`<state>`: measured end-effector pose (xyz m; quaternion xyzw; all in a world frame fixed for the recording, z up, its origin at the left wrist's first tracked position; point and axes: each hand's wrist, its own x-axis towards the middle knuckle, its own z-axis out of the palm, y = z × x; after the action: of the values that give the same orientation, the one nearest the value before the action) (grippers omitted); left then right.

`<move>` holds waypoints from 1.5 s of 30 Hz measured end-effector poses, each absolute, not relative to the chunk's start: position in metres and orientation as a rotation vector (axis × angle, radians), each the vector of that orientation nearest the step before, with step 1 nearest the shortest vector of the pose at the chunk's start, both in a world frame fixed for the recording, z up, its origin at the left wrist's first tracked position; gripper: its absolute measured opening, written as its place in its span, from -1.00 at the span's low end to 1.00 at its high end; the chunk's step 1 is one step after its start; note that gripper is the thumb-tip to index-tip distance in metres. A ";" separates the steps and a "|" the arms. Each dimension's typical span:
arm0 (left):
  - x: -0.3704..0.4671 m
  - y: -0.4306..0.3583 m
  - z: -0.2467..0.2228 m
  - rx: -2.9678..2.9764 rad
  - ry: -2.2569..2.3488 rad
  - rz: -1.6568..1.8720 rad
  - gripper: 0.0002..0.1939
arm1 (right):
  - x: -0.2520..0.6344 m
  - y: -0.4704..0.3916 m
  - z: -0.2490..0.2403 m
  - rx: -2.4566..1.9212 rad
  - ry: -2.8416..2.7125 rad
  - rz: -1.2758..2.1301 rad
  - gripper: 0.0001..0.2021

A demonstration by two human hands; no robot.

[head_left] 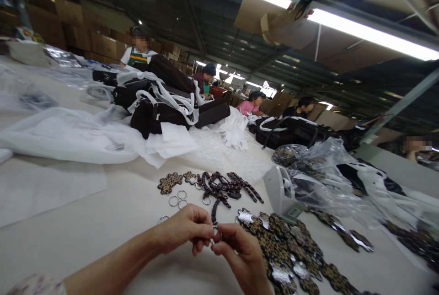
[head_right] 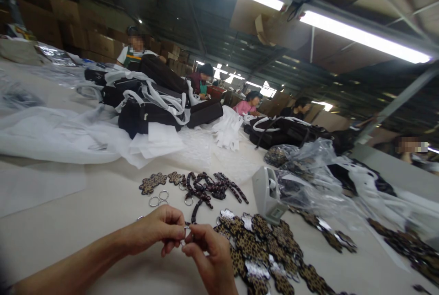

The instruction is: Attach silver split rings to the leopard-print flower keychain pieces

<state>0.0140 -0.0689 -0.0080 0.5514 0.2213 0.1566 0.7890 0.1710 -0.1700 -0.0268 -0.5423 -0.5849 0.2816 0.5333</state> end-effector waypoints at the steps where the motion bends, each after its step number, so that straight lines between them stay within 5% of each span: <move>1: 0.014 -0.069 -0.008 1.188 0.477 0.344 -0.75 | 0.170 -0.170 -0.026 -1.277 -1.358 0.718 -0.81; 15: 0.021 -0.077 -0.010 1.355 0.351 0.709 -0.90 | 0.151 -0.161 -0.030 -0.857 -0.647 1.504 -0.67; 26: 0.005 -0.065 -0.005 1.504 0.584 0.336 -0.91 | 0.173 -0.168 -0.029 -1.175 -1.595 0.628 -0.68; 32: 0.006 -0.063 -0.008 1.419 0.523 0.251 -0.91 | 0.174 -0.170 -0.027 -1.268 -1.699 0.575 -0.62; 45: 0.018 -0.073 -0.013 1.120 0.530 0.267 -0.83 | 0.175 -0.178 -0.021 -1.308 -1.560 0.424 -0.85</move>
<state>0.0176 -0.0731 -0.0132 0.5233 0.2475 0.1248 0.8058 0.1754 -0.1780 -0.0206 -0.5423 -0.6468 0.1759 0.5066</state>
